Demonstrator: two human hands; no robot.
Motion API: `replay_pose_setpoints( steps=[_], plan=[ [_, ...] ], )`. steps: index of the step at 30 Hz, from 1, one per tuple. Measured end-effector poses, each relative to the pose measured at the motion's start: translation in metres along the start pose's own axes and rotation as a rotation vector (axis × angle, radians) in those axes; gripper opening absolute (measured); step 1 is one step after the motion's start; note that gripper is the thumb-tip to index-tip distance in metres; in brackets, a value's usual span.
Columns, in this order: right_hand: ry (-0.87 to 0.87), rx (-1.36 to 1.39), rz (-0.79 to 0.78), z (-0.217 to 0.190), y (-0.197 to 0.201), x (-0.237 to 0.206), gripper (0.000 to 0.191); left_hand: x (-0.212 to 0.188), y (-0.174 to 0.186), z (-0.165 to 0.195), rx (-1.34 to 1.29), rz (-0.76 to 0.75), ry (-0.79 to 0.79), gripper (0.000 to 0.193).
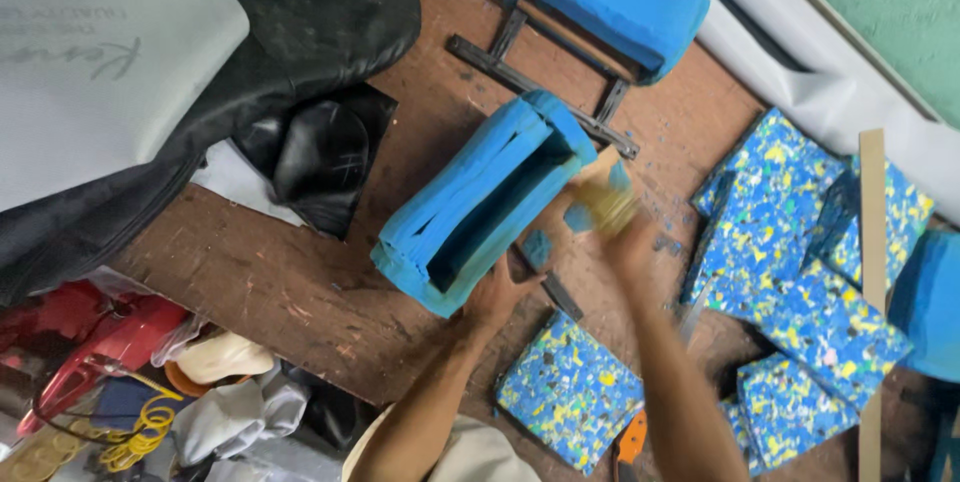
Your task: The person opens a small bottle and applies a yellow liquid to several blue and yellow patterned fabric pieces and a blue foam seat component on a wooden workbench. The person moves items aside to reach the work and applies the liquid to different parts of the objects.
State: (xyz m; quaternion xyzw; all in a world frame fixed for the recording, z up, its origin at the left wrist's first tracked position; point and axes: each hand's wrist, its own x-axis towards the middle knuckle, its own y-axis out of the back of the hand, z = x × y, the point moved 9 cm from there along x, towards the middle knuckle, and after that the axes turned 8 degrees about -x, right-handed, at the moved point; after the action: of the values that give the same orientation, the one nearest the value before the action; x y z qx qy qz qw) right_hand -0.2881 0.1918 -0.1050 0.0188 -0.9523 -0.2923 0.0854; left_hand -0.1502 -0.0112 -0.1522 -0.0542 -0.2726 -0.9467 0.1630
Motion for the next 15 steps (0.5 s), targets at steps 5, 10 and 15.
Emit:
replay_pose_setpoints(
  steps=[5, 10, 15],
  plan=[
    [0.024, 0.009, -0.086, -0.025, -0.014, -0.02, 0.03, 0.001, -0.013, -0.008, -0.052, -0.104, 0.096, 0.108],
    [0.064, -0.053, -0.067, -0.031, -0.015, -0.025, 0.025, 0.003, -0.004, -0.006, -0.037, -0.058, 0.096, 0.11],
    [0.057, -0.002, -0.143, -0.017, -0.02, -0.02, 0.021, 0.002, 0.0, 0.0, -0.043, -0.001, 0.084, 0.11]
  ],
)
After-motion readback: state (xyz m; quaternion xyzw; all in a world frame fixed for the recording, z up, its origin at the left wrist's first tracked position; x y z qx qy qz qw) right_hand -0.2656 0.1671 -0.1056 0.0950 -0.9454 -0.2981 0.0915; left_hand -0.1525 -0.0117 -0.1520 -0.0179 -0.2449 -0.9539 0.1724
